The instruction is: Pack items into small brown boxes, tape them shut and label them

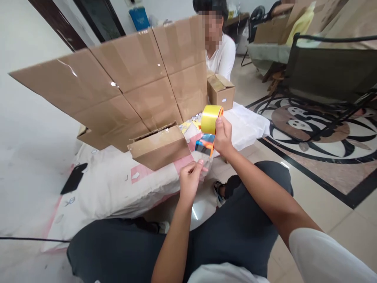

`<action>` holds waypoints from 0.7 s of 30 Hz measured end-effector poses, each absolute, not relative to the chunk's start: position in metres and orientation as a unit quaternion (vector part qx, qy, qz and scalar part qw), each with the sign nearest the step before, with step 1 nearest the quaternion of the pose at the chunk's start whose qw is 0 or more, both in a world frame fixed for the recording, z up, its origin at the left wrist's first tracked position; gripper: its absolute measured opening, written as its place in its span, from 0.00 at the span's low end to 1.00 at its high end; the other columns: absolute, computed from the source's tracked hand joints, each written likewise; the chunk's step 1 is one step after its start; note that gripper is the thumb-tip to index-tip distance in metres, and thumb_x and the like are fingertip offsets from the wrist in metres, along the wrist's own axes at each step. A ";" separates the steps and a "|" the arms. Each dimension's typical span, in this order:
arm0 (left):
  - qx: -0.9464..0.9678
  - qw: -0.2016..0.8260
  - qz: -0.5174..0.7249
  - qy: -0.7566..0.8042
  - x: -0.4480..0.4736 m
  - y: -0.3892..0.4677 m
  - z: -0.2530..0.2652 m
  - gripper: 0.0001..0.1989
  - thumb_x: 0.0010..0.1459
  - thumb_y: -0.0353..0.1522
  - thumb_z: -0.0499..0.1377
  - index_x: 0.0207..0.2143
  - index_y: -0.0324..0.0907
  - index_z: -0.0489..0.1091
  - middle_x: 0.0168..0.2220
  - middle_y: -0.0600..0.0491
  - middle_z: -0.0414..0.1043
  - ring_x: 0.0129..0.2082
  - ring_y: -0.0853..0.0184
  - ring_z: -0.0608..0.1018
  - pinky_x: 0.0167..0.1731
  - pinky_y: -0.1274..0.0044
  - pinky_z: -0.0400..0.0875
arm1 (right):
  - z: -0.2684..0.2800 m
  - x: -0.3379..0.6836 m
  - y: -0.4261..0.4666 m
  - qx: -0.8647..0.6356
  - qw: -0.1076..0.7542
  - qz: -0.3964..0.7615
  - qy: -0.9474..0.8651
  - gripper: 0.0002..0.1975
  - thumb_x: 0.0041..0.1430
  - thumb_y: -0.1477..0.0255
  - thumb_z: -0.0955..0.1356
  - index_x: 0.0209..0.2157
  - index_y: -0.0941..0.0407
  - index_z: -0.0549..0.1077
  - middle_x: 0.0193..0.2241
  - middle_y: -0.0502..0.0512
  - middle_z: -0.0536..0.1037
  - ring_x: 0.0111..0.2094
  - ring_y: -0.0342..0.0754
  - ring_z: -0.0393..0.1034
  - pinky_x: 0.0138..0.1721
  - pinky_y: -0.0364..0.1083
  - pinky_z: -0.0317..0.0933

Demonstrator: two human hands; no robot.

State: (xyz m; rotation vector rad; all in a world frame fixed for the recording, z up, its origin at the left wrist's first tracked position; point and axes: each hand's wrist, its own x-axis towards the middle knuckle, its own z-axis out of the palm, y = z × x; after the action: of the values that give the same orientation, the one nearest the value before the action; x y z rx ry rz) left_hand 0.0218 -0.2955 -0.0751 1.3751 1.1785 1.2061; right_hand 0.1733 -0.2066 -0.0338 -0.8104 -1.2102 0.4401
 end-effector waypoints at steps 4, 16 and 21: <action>0.566 0.473 0.476 0.479 0.015 -0.293 -0.075 0.22 0.61 0.46 0.59 0.23 0.40 0.78 0.24 0.53 0.73 0.26 0.70 0.70 0.30 0.78 0.63 | -0.041 0.186 -0.199 -0.377 0.692 0.173 -0.591 0.22 0.67 0.53 0.62 0.27 0.56 0.67 0.23 0.48 0.64 0.28 0.43 0.65 0.32 0.44 0.59; 0.540 0.498 0.492 0.467 0.009 -0.281 -0.086 0.24 0.60 0.48 0.60 0.22 0.39 0.78 0.24 0.51 0.73 0.27 0.69 0.72 0.31 0.77 0.64 | -0.030 0.146 -0.206 -0.351 0.754 0.318 -0.455 0.25 0.68 0.50 0.57 0.30 0.55 0.66 0.29 0.50 0.69 0.37 0.45 0.73 0.34 0.44 0.69; 0.542 0.486 0.515 0.452 0.010 -0.287 -0.085 0.25 0.60 0.50 0.59 0.21 0.40 0.76 0.23 0.51 0.72 0.27 0.68 0.72 0.31 0.77 0.65 | -0.029 0.142 -0.209 -0.365 0.760 0.389 -0.371 0.21 0.64 0.50 0.62 0.32 0.55 0.65 0.28 0.49 0.71 0.35 0.45 0.73 0.32 0.43 0.69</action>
State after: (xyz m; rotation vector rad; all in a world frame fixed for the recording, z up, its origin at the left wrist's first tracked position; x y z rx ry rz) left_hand 0.0097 -0.2870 -0.0850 1.3180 1.1007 1.2530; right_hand 0.1424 -0.2089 -0.0287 -0.7939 -0.8073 0.8460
